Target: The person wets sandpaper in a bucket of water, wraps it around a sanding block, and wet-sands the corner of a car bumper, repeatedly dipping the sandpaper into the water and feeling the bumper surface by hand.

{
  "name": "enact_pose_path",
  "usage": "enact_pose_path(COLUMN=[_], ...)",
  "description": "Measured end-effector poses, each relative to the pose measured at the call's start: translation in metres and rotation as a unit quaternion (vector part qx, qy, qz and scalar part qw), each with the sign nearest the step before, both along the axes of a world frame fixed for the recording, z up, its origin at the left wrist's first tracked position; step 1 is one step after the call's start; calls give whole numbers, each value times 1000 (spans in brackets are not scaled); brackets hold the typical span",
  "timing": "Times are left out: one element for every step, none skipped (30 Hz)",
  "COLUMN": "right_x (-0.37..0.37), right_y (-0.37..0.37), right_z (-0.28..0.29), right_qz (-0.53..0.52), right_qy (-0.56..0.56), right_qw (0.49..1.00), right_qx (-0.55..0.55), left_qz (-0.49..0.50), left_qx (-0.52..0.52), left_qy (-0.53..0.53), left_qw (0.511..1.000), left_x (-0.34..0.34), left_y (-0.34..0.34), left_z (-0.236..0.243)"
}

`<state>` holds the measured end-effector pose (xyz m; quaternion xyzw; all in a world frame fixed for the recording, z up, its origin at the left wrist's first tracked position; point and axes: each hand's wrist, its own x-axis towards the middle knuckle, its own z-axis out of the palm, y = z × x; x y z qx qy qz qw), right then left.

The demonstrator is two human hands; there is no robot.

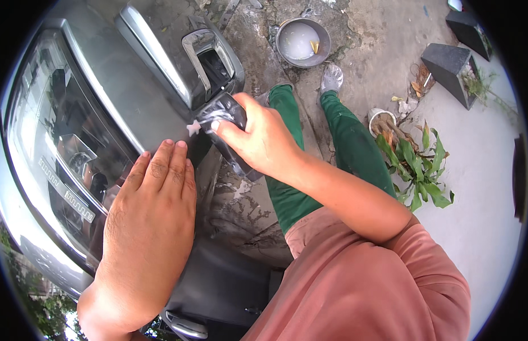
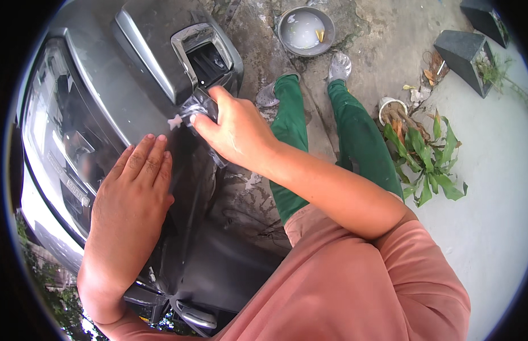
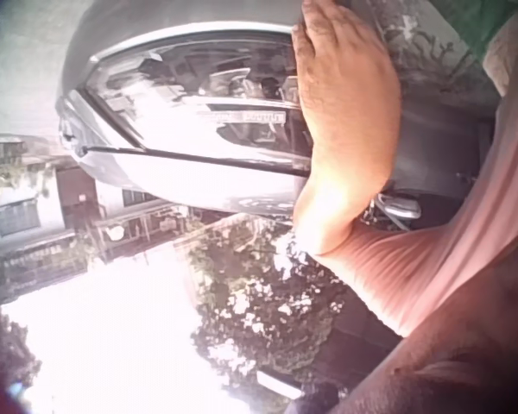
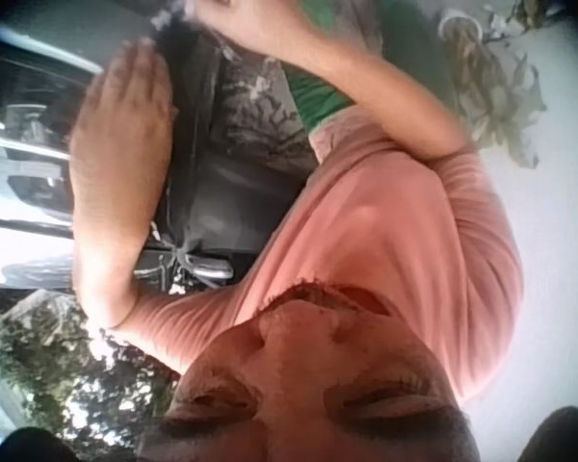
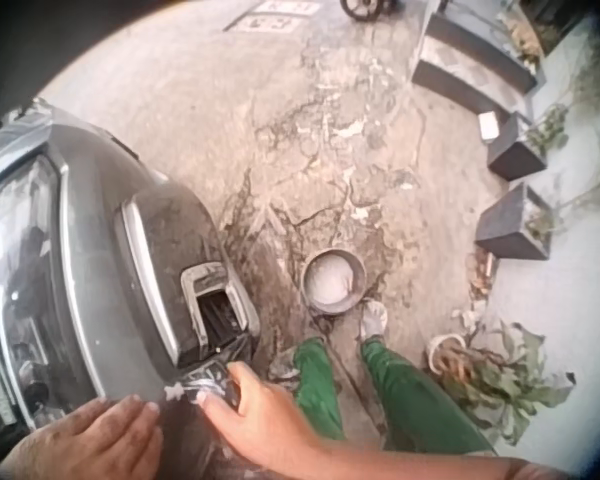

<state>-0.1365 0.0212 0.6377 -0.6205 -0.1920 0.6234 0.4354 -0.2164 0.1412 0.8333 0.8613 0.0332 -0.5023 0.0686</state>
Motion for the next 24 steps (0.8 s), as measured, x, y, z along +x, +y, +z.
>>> enact_pose_path(right_x=[-1,-1,0,0,0,0,-1,-1,0,-1,2,5,7,8,-3,-2,1,4,5,3,-2,-6,-6,-5], right_y=[-7,-10,-5,0,4,6,4,0,-4,-5,3,4,3,5,-8,-7,-4,-2,5,2,-4,-9,-13,-10], right_z=[4,6,3,0,-4,-5,-4,-1,3,5,0,2,5,5,-2,0,3,5,2,3,3,3,5,1], right_qz=[-12,-23,-13,-13,-8,-2,-1,-9,-18,-26,13,14,20,24,-28,-28,-6,16,26,26,1,-24,-30,-31], right_qy=[4,8,48,48,22,-4,-3,4,12,21,11,9,12,15,7,9,25,40,19,19,11,2,-27,-27], right_qw=[1000,999,999,999,1000,1000,1000,1000,1000,999,1000,1000,1000,999,999,999,1000,999,999,999,1000,1000,999,999], right_qx=[15,29,-12,-13,-6,2,3,11,19,26,6,4,-11,-21,23,23,0,-22,-32,-33,-10,12,35,35], left_qz=[0,0,6,12,13,8,3,4,1,-2,-1,-4,-6,-7,-8,-7,-6,4,13,13,10,7,6,7], left_qx=[-4,-4,2,5,4,2,3,4,2,1,2,3,4,6,2,-4,-4,-1,2,1,1,2,2,3], left_qy=[1,1,-1,-4,-4,-3,-1,0,2,5,6,6,5,4,5,7,9,9,7,7,6,5,4,5], left_qw=[1000,1000,1000,1000,1000,1000,1000,1000,1000,1000,1000,1000,1000,1000,1000,1000,1000,1000,1000,1000,1000,1000,1000,1000], left_x=[-1,0,0,1,2,3,2,2,1,0,1,3,4,4,3,1,1,1,1,2,2,2,1,1], left_y=[-1,0,1,0,0,-1,0,0,-1,-1,0,1,1,1,1,0,0,0,0,0,-1,-1,0,0], left_z=[0,0,-1,0,0,0,0,1,2,2,3,1,0,-1,-2,0,0,1,1,1,1,0,-1,-1])
